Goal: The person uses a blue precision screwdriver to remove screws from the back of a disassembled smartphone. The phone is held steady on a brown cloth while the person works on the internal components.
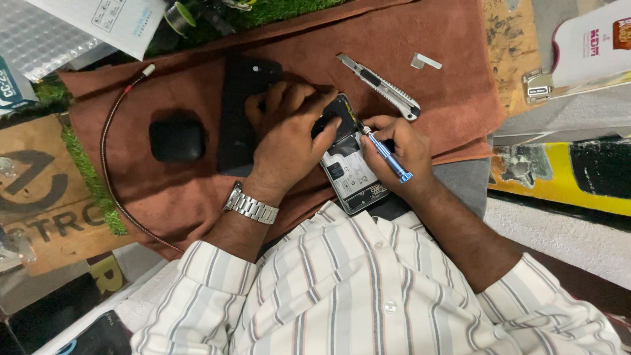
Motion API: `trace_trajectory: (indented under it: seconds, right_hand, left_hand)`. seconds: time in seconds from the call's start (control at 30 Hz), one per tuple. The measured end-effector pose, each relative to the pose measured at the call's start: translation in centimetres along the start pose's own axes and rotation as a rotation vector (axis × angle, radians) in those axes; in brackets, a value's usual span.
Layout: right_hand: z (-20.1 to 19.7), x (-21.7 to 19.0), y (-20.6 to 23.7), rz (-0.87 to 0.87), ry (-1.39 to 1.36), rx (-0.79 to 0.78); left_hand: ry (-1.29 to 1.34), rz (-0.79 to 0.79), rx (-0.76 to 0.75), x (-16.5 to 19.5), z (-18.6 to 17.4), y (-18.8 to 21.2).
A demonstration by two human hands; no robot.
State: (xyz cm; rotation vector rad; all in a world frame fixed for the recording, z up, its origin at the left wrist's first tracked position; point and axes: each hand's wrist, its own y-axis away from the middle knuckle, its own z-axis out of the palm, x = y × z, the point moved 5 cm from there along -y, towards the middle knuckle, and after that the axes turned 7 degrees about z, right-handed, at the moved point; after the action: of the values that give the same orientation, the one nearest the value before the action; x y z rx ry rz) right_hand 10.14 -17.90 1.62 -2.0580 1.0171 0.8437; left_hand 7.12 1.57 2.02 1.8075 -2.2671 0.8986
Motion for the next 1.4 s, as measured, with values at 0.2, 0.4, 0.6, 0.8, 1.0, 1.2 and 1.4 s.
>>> trace_trajectory:
  seconds: [0.2, 0.4, 0.6, 0.8, 1.0, 1.2, 1.4]
  right_hand:
    - [0.3, -0.4, -0.2, 0.061, 0.058, 0.029]
    - [0.1, 0.2, -0.4, 0.038, -0.112, -0.021]
    - [0.0, 0.7, -0.3, 0.045, -0.152, -0.030]
    - [0.0, 0.5, -0.1, 0.041, -0.112, 0.003]
    - [0.1, 0.3, -0.2, 0.055, -0.074, 0.008]
    - [0.1, 0.3, -0.2, 0.070, -0.103, -0.008]
    - [0.2, 0.7, 0.0, 0.052, -0.142, 0.005]
  left_hand:
    - [-0.014, 0.014, 0.025, 0.0, -0.1, 0.0]
    - [0.019, -0.005, 0.002, -0.1, 0.3, 0.0]
    - [0.021, -0.005, -0.007, -0.1, 0.2, 0.1]
    - [-0.009, -0.007, -0.004, -0.1, 0.2, -0.1]
    - [0.017, 0.008, 0.009, 0.0, -0.1, -0.1]
    - [0.044, -0.012, -0.006, 0.0, -0.1, -0.1]
    - [-0.012, 0.039, 0.051, 0.1, -0.1, -0.1]
